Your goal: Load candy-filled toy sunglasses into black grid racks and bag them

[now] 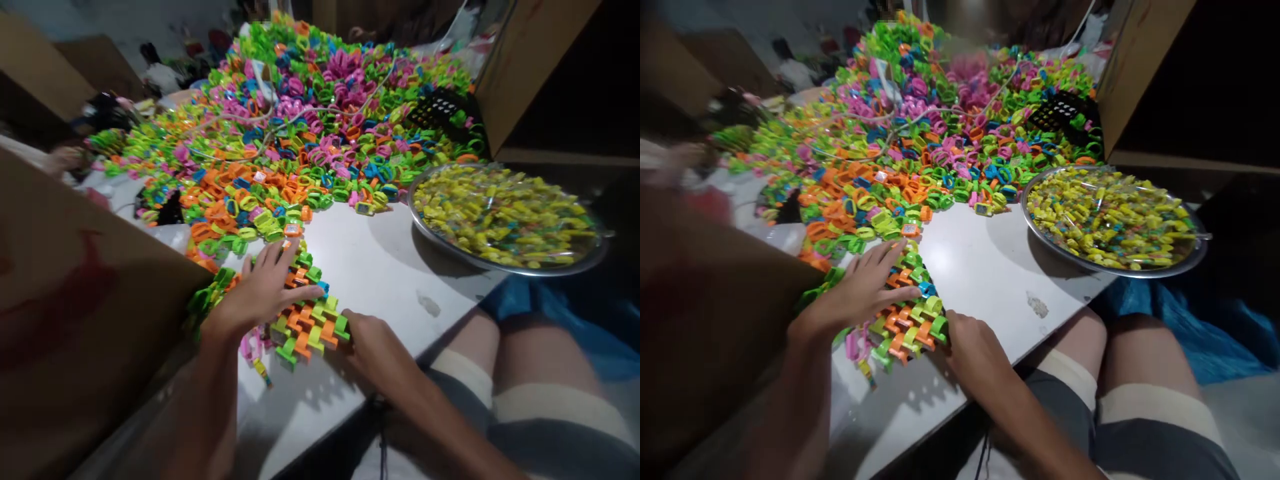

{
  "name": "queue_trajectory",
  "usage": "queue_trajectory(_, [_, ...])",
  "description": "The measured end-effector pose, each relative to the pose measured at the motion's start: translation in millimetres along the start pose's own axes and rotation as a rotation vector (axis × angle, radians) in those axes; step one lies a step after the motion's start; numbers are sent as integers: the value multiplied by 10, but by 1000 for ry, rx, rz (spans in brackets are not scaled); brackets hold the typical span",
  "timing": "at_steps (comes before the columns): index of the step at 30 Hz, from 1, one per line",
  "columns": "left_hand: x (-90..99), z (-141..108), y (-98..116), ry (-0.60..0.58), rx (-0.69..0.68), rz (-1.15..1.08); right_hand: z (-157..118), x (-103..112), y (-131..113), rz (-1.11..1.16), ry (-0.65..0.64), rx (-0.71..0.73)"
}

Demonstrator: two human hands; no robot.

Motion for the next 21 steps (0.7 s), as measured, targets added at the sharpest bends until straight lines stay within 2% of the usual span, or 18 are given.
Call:
queue_trajectory(2, [300, -208, -21, 82, -3, -48, -61, 65, 78, 11, 38, -10])
queue_trajectory(6, [1234, -947, -42, 463, 92, -142, -235, 170, 382, -22, 105, -24])
queue_trajectory(7, [1366, -1123, -51, 492, 134, -129, -276, 179, 441, -29, 109, -9])
queue_trajectory(8, [1413, -1273, -73, 472, 181, -95, -317, 183, 484, -32, 110, 12])
queue_trajectory(9, [1363, -1403, -112, 405, 231, -54, -360, 186, 514, -27, 113, 38])
queue_trajectory(10, [1217, -1528, -167, 306, 277, -25, -404, 181, 537, -12, 109, 61])
queue_trajectory(11, [980, -1662, -232, 184, 323, -8, -450, 182, 563, 11, 110, 77])
queue_trajectory(14, [-42, -2167, -334, -165, 404, -52, -603, 260, 722, 95, 166, 82])
queue_trajectory(15, [-359, -2345, -332, -204, 428, -51, -659, 307, 812, 124, 191, 76])
queue_trajectory(16, [-646, -2512, -310, -217, 450, -51, -716, 357, 916, 152, 210, 71])
queue_trajectory(17, [-842, -2651, -273, -142, 470, -73, -772, 408, 1034, 178, 222, 69])
queue_trajectory(18, [-1067, -2778, -217, -141, 482, -81, -825, 453, 1163, 204, 221, 67])
queue_trajectory(19, [-1237, -2881, -168, -123, 502, -79, -875, 496, 1306, 224, 217, 58])
queue_trajectory(21, [-1425, -3009, -103, -46, 542, -88, -960, 575, 1611, 236, 214, 25])
Point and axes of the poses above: each hand's wrist, its own z-axis towards the middle knuckle, its own x-axis out of the back of the hand, y = z × x, the point moved 9 cm from there along z, towards the middle knuckle, and after that the axes turned 15 degrees about z, right-handed, at the moved point
